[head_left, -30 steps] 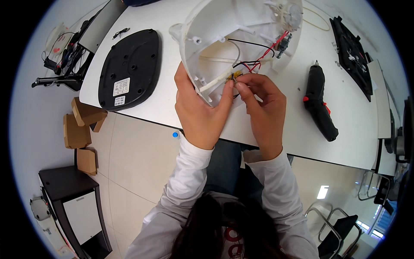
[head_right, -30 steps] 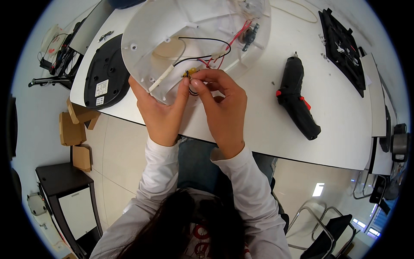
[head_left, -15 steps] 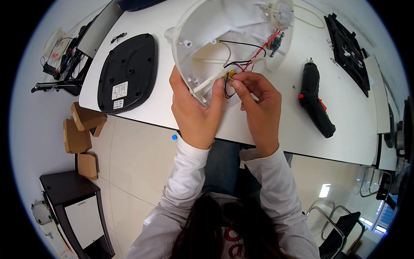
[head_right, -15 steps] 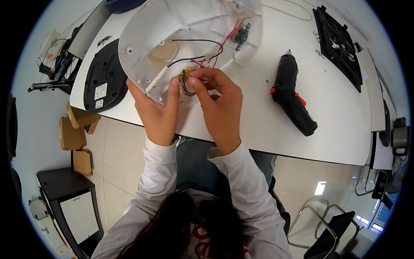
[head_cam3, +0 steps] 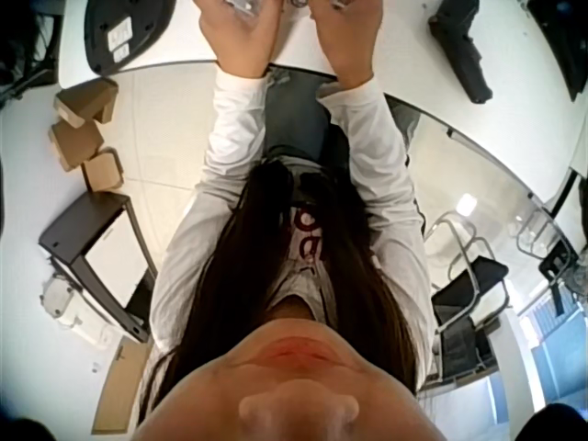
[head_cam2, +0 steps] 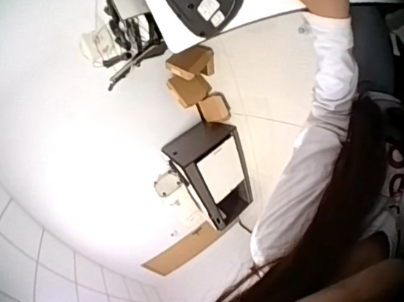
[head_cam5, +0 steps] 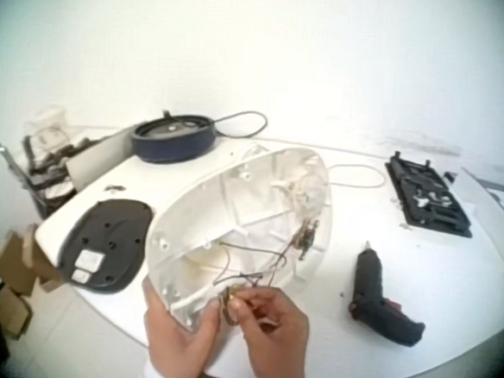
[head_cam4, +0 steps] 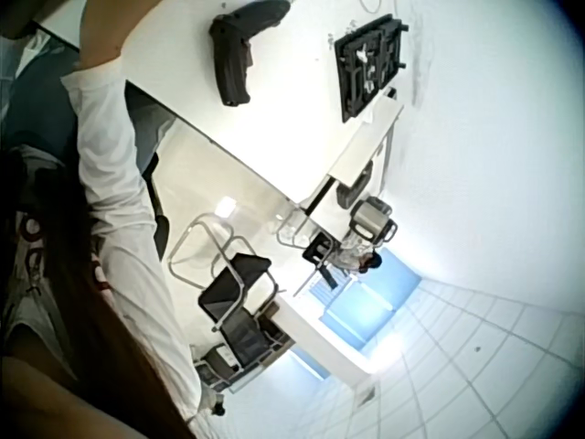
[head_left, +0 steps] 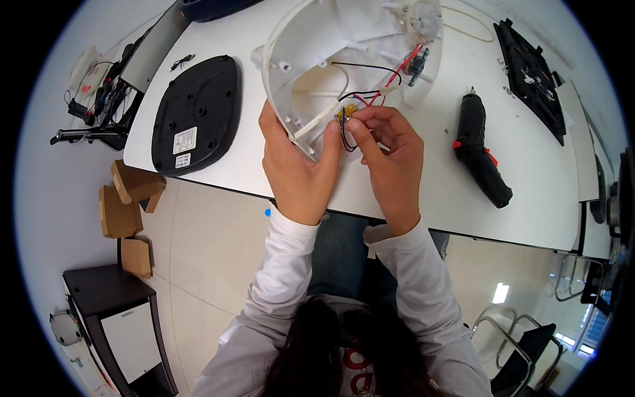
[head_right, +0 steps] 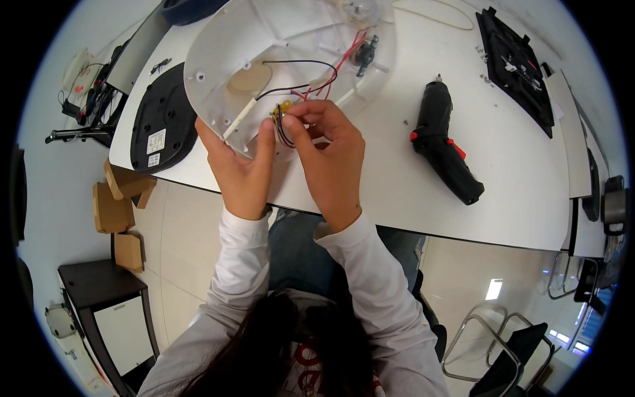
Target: The person repairs an electronic device by connecting wires to a yellow connector and securing them with a hot glue gun. They repeatedly apply glue to the connector and wires inside a white plastic housing, then set the glue gun down and continue adjusting the wiring.
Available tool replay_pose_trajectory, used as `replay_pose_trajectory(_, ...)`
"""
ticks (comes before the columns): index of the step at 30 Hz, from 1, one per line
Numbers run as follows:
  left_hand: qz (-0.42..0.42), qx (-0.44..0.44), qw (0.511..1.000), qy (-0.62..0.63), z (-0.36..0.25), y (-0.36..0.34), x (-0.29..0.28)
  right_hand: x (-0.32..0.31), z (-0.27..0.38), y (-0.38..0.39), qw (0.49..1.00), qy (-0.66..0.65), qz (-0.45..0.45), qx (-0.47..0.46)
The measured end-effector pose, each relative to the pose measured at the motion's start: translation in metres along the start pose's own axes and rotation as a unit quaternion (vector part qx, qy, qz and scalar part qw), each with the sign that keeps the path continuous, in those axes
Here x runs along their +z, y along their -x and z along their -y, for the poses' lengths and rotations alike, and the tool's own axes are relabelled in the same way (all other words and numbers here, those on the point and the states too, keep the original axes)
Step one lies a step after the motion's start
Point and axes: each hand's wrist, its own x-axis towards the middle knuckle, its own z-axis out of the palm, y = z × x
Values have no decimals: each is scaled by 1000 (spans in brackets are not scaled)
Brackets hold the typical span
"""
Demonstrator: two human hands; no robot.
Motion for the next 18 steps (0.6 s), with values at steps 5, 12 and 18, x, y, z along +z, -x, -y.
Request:
replay_pose_trajectory(5,1,-11,1000,5,-3,-1,2,1,5,2,999,29,-11,-8)
replay_pose_trajectory(12,1,-16,1000,14,-15,-7,2,2,-7,1,999,-28,-13,-36)
replay_pose_trajectory(18,6,-14,1000,-13,-18,-10,-1,2,-10,-2,998,-37,-17,-44)
